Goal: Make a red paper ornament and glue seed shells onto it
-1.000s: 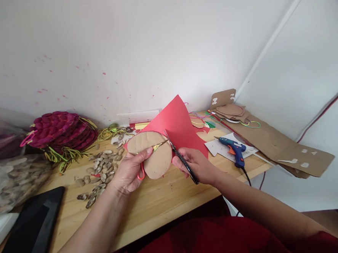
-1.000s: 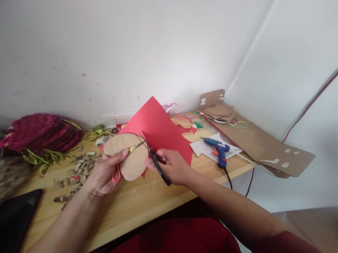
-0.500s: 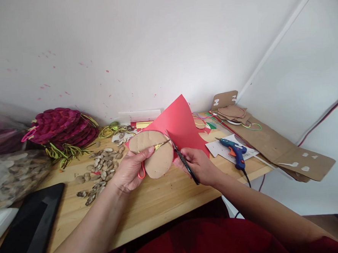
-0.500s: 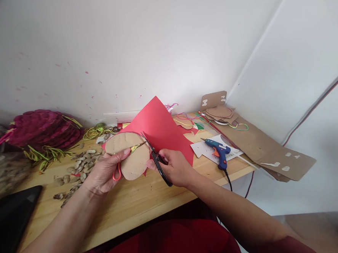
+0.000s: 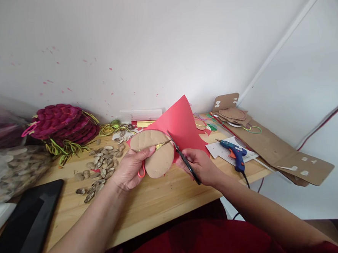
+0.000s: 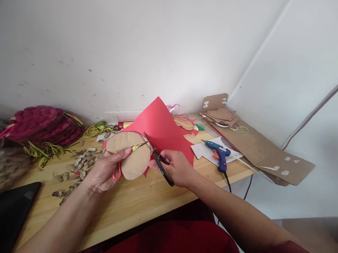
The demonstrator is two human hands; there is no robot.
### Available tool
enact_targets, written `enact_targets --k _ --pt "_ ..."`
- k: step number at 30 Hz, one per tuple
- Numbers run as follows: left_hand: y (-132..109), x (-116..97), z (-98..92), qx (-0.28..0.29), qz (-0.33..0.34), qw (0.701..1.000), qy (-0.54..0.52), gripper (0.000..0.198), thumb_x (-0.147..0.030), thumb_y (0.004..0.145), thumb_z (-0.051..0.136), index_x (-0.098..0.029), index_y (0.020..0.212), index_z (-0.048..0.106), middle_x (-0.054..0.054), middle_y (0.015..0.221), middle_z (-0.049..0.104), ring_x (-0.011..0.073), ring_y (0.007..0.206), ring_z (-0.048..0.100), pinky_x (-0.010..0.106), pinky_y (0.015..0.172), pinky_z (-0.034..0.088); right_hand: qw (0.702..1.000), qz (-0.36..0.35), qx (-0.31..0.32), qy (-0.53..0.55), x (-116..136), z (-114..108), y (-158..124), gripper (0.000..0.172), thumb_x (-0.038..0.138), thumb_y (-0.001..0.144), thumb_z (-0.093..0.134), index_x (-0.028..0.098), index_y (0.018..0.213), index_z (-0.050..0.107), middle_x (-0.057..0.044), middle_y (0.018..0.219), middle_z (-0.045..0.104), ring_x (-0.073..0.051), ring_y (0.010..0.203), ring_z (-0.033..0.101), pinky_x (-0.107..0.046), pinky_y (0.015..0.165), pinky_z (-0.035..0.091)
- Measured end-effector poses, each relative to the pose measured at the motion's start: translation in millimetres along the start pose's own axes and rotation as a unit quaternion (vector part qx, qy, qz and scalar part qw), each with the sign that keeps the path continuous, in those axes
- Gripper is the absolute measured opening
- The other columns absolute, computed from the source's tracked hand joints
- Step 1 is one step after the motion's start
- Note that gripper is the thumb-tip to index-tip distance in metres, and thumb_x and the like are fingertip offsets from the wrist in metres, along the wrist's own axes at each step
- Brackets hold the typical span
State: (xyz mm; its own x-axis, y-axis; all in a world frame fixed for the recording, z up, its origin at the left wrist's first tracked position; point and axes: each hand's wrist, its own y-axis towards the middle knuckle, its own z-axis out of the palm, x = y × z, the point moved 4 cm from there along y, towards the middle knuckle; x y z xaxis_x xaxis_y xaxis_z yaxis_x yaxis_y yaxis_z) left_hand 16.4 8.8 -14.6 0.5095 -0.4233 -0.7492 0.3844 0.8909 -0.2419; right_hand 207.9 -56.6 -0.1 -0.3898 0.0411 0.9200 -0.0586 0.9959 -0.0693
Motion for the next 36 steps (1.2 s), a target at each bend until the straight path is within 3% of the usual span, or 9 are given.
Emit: enact_targets --k 16,22,26,29,32,36 --pt "-3 0 2.2 -0.006 -0.025 1.0 0.008 0.037 -0.006 0.068 0.088 -0.01 0.103 0.077 0.009 0.082 0.081 0.0184 0.063 0.074 0.02 0.054 0.059 0.998 0.025 0.045 -0.048 -1 -17 -4 0.038 0.047 0.082 0.073 0.021 0.066 0.051 0.007 0.053 0.042 -0.01 0.049 0.038 -0.025 0.049 0.024" --pt "-2 0 2.1 0.01 -0.025 1.0 -0.003 0.045 -0.005 0.07 0.086 -0.012 0.113 0.075 0.007 0.087 0.081 0.0176 0.067 0.075 0.021 0.058 0.062 0.997 0.028 0.046 -0.056 -1 -18 -5 0.036 0.046 0.083 0.073 0.02 0.067 0.054 0.006 0.056 0.045 -0.01 0.051 0.039 -0.025 0.049 0.027" --pt "-2 -1 2.0 0.011 -0.026 1.0 0.001 0.035 -0.003 0.071 0.084 -0.012 0.104 0.077 0.005 0.082 0.081 0.013 0.054 0.069 0.015 0.042 0.051 0.996 0.031 0.041 -0.075 0 -20 -6 0.035 0.046 0.082 0.073 0.02 0.068 0.054 0.006 0.059 0.045 -0.01 0.054 0.04 -0.025 0.05 0.028" --pt "-2 0 2.1 0.018 -0.027 0.999 -0.001 0.039 -0.003 0.071 0.084 -0.013 0.109 0.076 0.004 0.08 0.08 0.0119 0.052 0.068 0.014 0.036 0.045 0.994 0.037 0.045 -0.094 0 -23 -6 0.036 0.046 0.082 0.073 0.019 0.068 0.054 0.006 0.061 0.045 -0.01 0.057 0.039 -0.025 0.051 0.028" --pt "-2 1 1.6 0.023 -0.028 0.999 -0.004 0.045 -0.003 0.071 0.085 -0.014 0.113 0.076 0.004 0.081 0.081 0.0131 0.057 0.071 0.014 0.041 0.049 0.993 0.04 0.048 -0.098 -1 -26 -6 0.036 0.046 0.081 0.074 0.019 0.068 0.054 0.006 0.062 0.045 -0.01 0.058 0.039 -0.025 0.051 0.029" --pt "-3 2 1.9 0.043 -0.033 0.999 -0.001 0.034 -0.006 0.07 0.088 -0.013 0.102 0.078 0.004 0.08 0.081 0.0129 0.057 0.071 0.014 0.045 0.052 0.994 0.033 0.044 -0.094 -3 -30 -7 0.037 0.048 0.08 0.076 0.019 0.069 0.055 0.006 0.063 0.044 -0.011 0.059 0.039 -0.024 0.052 0.029"
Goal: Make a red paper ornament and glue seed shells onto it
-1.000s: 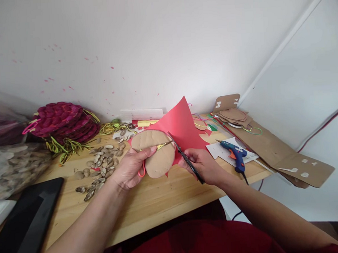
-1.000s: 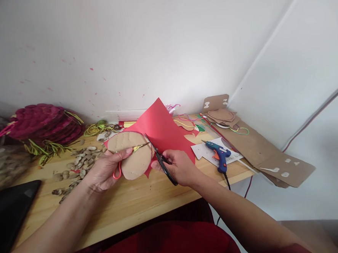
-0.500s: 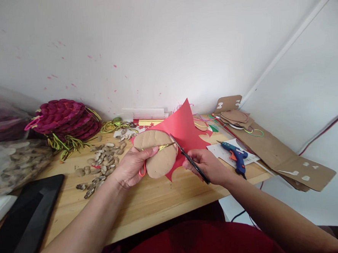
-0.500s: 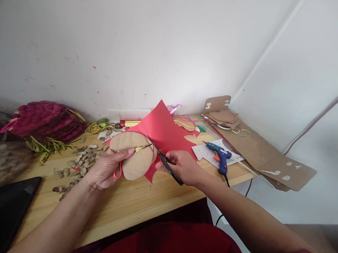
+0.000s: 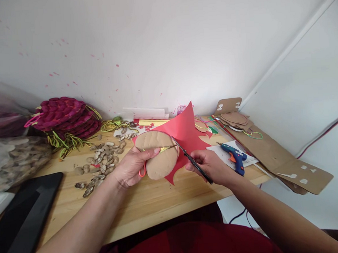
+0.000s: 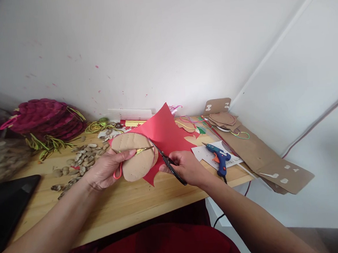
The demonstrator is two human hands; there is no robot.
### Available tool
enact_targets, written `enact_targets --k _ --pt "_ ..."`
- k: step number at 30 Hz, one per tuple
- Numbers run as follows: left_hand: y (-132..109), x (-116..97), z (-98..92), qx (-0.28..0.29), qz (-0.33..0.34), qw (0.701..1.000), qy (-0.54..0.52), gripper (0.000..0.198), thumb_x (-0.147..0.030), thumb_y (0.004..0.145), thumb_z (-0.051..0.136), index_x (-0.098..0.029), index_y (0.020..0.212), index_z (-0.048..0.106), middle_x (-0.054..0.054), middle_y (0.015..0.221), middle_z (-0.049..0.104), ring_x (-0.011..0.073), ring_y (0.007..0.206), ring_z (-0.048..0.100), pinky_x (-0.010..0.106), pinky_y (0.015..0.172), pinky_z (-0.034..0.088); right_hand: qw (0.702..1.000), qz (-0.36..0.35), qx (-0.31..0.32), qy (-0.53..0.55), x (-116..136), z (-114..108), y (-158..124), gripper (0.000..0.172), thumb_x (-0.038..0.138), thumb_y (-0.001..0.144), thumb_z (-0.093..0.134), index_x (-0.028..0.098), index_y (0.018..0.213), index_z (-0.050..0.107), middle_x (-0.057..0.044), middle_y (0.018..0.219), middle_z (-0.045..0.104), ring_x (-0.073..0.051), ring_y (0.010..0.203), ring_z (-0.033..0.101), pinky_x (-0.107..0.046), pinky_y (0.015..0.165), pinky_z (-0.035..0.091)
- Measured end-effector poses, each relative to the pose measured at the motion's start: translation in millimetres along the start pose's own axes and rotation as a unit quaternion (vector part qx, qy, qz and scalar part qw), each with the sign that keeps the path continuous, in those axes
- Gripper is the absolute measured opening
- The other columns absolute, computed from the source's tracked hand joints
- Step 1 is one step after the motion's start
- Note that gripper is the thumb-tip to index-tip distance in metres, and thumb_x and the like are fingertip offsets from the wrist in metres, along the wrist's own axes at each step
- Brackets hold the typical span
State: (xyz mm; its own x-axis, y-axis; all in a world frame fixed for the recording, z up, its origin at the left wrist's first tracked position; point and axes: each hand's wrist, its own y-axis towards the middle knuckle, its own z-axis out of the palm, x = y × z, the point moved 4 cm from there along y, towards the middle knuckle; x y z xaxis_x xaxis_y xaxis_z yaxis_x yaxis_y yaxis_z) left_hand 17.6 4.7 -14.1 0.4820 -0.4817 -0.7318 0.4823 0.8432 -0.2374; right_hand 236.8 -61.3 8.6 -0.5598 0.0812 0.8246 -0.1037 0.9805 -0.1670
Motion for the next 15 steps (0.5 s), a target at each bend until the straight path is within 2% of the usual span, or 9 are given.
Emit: enact_targets --k 3,7,11,15 --pt "-0.2 0.0 0.7 0.01 0.0 1.0 0.005 0.025 -0.008 0.069 0.088 -0.012 0.091 0.078 0.005 0.078 0.08 0.0123 0.054 0.069 0.015 0.047 0.053 1.0 0.008 -0.009 -0.012 -0.1 0.6 -1.6 0.038 0.049 0.079 0.077 0.02 0.068 0.055 0.005 0.061 0.045 -0.011 0.058 0.039 -0.025 0.051 0.028" --pt "0.3 -0.2 1.4 0.012 0.001 1.0 0.002 0.028 -0.008 0.07 0.088 -0.013 0.096 0.079 0.006 0.085 0.081 0.0146 0.062 0.073 0.016 0.05 0.054 1.0 0.009 -0.012 -0.004 1.0 5.0 -2.1 0.039 0.05 0.08 0.076 0.02 0.069 0.054 0.006 0.058 0.045 -0.01 0.053 0.039 -0.025 0.049 0.028" --pt "0.0 -1.2 2.5 0.005 -0.002 1.0 0.01 0.025 -0.008 0.068 0.088 -0.012 0.091 0.079 0.006 0.08 0.08 0.0127 0.051 0.067 0.017 0.042 0.048 1.0 -0.003 -0.011 0.01 0.0 7.3 -0.4 0.039 0.05 0.081 0.076 0.02 0.069 0.054 0.006 0.056 0.047 -0.01 0.052 0.041 -0.024 0.048 0.028" --pt "-1.4 -2.6 3.2 -0.01 0.002 1.0 0.01 0.029 -0.006 0.067 0.088 -0.012 0.094 0.079 0.006 0.079 0.08 0.0134 0.055 0.068 0.017 0.046 0.051 0.999 0.004 0.017 0.036 0.1 8.2 -0.4 0.039 0.05 0.083 0.074 0.021 0.07 0.053 0.007 0.053 0.045 -0.01 0.047 0.041 -0.025 0.047 0.029"
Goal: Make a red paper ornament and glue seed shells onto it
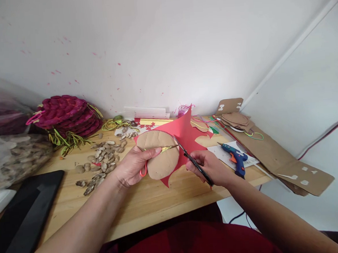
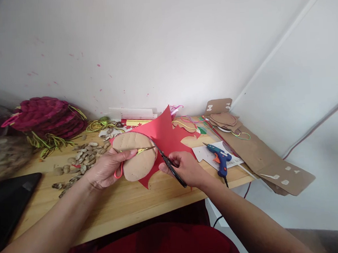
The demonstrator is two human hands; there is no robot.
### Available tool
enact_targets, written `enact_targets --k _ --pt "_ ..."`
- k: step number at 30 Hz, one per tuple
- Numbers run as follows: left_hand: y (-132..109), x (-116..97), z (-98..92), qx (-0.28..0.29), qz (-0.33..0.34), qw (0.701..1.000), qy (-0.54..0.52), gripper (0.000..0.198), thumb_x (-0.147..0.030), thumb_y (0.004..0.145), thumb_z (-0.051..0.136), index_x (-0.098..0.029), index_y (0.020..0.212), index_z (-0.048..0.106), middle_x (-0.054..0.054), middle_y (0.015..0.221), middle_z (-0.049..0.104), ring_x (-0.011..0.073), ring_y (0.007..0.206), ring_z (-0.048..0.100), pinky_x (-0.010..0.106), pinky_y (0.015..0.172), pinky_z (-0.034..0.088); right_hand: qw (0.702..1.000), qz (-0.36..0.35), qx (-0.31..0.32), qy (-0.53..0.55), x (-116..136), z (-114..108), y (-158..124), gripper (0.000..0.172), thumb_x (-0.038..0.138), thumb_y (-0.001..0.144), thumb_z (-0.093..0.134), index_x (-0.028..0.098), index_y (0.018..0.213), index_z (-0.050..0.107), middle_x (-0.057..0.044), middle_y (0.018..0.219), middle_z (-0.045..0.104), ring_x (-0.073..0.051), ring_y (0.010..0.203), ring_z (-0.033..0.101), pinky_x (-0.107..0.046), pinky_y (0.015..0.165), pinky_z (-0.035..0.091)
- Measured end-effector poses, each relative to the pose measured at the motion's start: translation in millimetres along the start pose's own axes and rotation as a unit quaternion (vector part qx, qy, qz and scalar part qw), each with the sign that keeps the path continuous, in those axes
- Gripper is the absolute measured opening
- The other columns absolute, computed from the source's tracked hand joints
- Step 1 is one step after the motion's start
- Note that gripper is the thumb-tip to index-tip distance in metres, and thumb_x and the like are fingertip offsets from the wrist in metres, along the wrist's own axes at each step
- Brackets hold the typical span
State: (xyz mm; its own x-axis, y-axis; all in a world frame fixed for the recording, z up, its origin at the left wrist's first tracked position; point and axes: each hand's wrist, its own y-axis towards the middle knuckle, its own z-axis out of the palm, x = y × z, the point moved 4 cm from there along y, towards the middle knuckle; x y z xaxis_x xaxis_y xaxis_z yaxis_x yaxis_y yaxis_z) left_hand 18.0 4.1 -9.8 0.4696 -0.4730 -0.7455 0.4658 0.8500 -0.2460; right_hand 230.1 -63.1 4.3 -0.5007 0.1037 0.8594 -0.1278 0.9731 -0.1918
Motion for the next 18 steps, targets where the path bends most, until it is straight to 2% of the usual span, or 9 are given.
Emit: enact_targets --k 3,7,11,13,18 --pt "-0.1 0.8 -0.8 0.002 -0.002 1.0 -0.001 0.03 -0.006 0.067 0.088 -0.013 0.095 0.08 0.004 0.077 0.08 0.0119 0.053 0.067 0.017 0.047 0.052 0.999 0.007 0.024 0.026 1.5 0.8 -0.6 0.04 0.055 0.084 0.071 0.02 0.074 0.055 0.007 0.052 0.044 -0.009 0.046 0.041 -0.025 0.046 0.029" --pt "1.2 2.7 -4.0 0.002 -0.009 1.0 0.025 0.022 -0.009 0.067 0.089 -0.011 0.087 0.08 0.005 0.073 0.079 0.0109 0.047 0.064 0.015 0.039 0.048 0.999 0.014 0.033 0.036 3.6 1.0 -0.3 0.043 0.058 0.082 0.072 0.02 0.074 0.054 0.007 0.054 0.046 -0.01 0.047 0.043 -0.024 0.045 0.029" --pt "1.6 1.9 -3.9 0.006 -0.006 1.0 0.018 0.024 -0.007 0.067 0.089 -0.012 0.089 0.079 0.004 0.073 0.079 0.011 0.047 0.064 0.018 0.048 0.056 0.999 0.015 0.023 0.026 4.8 0.6 0.7 0.046 0.06 0.081 0.073 0.021 0.071 0.051 0.005 0.056 0.047 -0.01 0.048 0.045 -0.024 0.045 0.029" --pt "1.2 1.4 -2.4 0.011 -0.008 1.0 0.009 0.026 -0.007 0.067 0.088 -0.012 0.091 0.079 0.005 0.074 0.079 0.0122 0.05 0.067 0.019 0.051 0.058 0.999 0.012 0.022 0.031 4.5 0.8 1.1 0.047 0.06 0.08 0.073 0.021 0.07 0.05 0.005 0.058 0.048 -0.01 0.048 0.045 -0.024 0.045 0.03" --pt "0.5 1.1 -0.5 0.019 -0.005 1.0 -0.005 0.029 -0.008 0.067 0.089 -0.012 0.093 0.078 0.008 0.082 0.081 0.0155 0.058 0.073 0.015 0.044 0.053 0.998 0.018 0.03 0.049 1.9 2.7 1.9 0.047 0.062 0.081 0.072 0.021 0.071 0.05 0.006 0.057 0.046 -0.009 0.046 0.042 -0.024 0.044 0.028"
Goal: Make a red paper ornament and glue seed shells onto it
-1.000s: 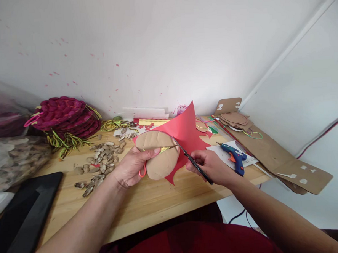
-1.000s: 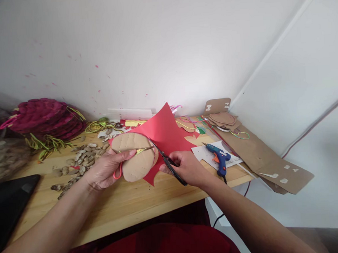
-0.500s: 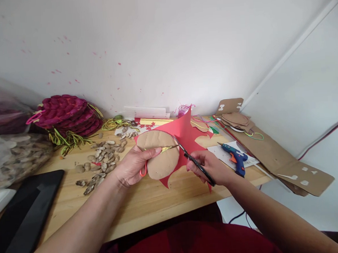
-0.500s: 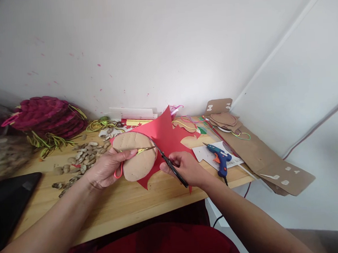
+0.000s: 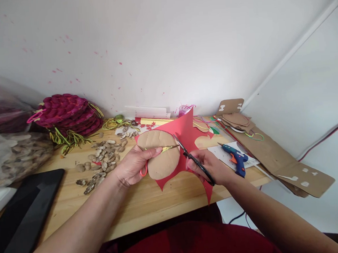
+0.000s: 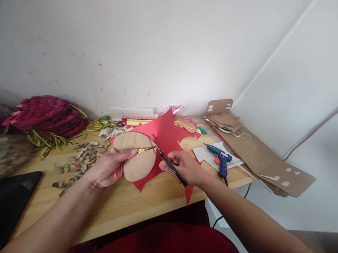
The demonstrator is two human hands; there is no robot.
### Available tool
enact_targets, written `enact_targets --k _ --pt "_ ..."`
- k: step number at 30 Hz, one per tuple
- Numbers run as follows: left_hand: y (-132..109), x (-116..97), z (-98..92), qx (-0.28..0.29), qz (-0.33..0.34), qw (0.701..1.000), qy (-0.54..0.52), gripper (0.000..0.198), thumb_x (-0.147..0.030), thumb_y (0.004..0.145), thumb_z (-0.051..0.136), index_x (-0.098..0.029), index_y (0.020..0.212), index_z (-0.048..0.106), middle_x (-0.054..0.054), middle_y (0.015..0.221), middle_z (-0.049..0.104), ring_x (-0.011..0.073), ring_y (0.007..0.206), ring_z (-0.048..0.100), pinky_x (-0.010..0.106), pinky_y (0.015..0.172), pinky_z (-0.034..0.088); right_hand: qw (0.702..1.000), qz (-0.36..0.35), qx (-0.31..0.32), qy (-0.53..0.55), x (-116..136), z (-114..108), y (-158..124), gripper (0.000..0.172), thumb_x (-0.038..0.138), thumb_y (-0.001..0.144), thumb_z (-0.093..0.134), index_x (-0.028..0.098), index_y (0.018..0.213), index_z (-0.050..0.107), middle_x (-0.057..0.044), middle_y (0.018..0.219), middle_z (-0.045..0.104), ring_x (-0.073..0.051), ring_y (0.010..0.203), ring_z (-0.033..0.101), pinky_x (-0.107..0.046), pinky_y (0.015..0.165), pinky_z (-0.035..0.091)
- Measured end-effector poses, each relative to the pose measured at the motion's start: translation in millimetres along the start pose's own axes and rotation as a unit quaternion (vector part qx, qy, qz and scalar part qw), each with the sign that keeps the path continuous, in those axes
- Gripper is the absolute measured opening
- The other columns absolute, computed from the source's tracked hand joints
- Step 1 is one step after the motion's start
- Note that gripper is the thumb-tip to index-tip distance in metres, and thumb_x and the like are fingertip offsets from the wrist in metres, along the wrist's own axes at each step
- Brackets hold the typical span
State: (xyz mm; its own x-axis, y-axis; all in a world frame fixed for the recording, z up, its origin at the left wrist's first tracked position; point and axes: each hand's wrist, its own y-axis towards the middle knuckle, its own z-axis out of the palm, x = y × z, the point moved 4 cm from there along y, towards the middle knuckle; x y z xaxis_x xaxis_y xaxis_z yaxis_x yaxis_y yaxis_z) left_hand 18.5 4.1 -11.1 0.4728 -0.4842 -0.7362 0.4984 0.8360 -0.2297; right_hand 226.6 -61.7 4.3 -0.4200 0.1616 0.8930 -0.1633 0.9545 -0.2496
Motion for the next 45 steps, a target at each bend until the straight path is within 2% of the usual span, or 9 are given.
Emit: enact_targets --k 6,11,17,21,26,31,36,41,45 --pt "1 2 -3.4 0.0 0.006 1.0 0.004 0.033 -0.01 0.067 0.09 -0.012 0.097 0.078 0.011 0.089 0.082 0.0211 0.071 0.078 0.023 0.064 0.064 1.0 -0.016 -0.022 -0.011 5 -1 0 0.044 0.056 0.08 0.076 0.021 0.068 0.051 0.006 0.055 0.044 -0.009 0.049 0.039 -0.024 0.046 0.027" --pt "0 1 -2.7 -0.002 0.004 1.0 0.005 0.03 -0.009 0.067 0.09 -0.012 0.095 0.079 0.008 0.084 0.082 0.0169 0.062 0.074 0.019 0.055 0.06 0.999 -0.019 -0.03 -0.02 7 -2 -2 0.044 0.057 0.081 0.074 0.02 0.069 0.053 0.005 0.057 0.046 -0.01 0.053 0.039 -0.024 0.048 0.028" --pt "-1 1 0.8 -0.007 -0.014 1.0 0.002 0.026 -0.007 0.065 0.089 -0.011 0.088 0.079 0.008 0.077 0.08 0.0125 0.048 0.066 0.015 0.035 0.043 0.999 -0.006 -0.024 -0.021 7 -1 -2 0.044 0.06 0.079 0.073 0.021 0.071 0.054 0.004 0.059 0.048 -0.011 0.051 0.044 -0.025 0.047 0.031" --pt "-1 2 0.7 -0.001 -0.013 1.0 0.008 0.025 -0.008 0.064 0.09 -0.012 0.086 0.079 0.006 0.072 0.079 0.014 0.05 0.068 0.017 0.043 0.051 0.999 -0.007 -0.025 -0.031 8 -1 -1 0.046 0.062 0.08 0.072 0.022 0.07 0.052 0.005 0.057 0.046 -0.011 0.05 0.044 -0.025 0.047 0.031" --pt "0 4 -2.5 0.008 -0.002 1.0 0.019 0.032 -0.014 0.065 0.092 -0.012 0.095 0.079 0.01 0.088 0.082 0.0197 0.069 0.076 0.023 0.063 0.063 0.999 -0.021 -0.032 -0.037 8 -1 0 0.048 0.062 0.082 0.07 0.022 0.068 0.049 0.006 0.055 0.044 -0.01 0.049 0.04 -0.025 0.047 0.028" --pt "1 4 -4.7 -0.006 0.004 0.999 0.046 0.036 -0.017 0.063 0.094 -0.011 0.096 0.08 0.011 0.089 0.082 0.0178 0.065 0.075 0.019 0.053 0.059 0.998 -0.028 -0.033 -0.053 4 -4 1 0.047 0.061 0.083 0.072 0.02 0.069 0.052 0.005 0.059 0.044 -0.011 0.055 0.04 -0.025 0.05 0.027" --pt "1 5 -5.0 -0.004 -0.005 0.999 0.043 0.038 -0.017 0.063 0.094 -0.012 0.097 0.08 0.011 0.088 0.081 0.0198 0.069 0.076 0.024 0.063 0.063 0.997 -0.022 -0.02 -0.07 0 -9 1 0.045 0.056 0.084 0.073 0.02 0.069 0.05 0.006 0.061 0.039 -0.01 0.057 0.035 -0.025 0.051 0.025" --pt "2 5 -9.7 -0.019 -0.006 0.997 0.077 0.037 -0.022 0.06 0.096 -0.011 0.092 0.08 0.008 0.08 0.08 0.0128 0.052 0.067 0.015 0.039 0.046 0.997 -0.017 -0.014 -0.076 -1 -14 -1 0.043 0.049 0.08 0.078 0.021 0.067 0.048 0.007 0.059 0.037 -0.01 0.055 0.032 -0.025 0.05 0.022" --pt "3 6 -10.8 -0.02 -0.012 0.996 0.091 0.042 -0.026 0.058 0.098 -0.011 0.093 0.081 0.009 0.081 0.079 0.0146 0.056 0.068 0.017 0.042 0.047 0.997 -0.02 -0.011 -0.073 -2 -15 0 0.041 0.048 0.08 0.078 0.021 0.066 0.05 0.007 0.058 0.036 -0.01 0.055 0.032 -0.024 0.049 0.021"
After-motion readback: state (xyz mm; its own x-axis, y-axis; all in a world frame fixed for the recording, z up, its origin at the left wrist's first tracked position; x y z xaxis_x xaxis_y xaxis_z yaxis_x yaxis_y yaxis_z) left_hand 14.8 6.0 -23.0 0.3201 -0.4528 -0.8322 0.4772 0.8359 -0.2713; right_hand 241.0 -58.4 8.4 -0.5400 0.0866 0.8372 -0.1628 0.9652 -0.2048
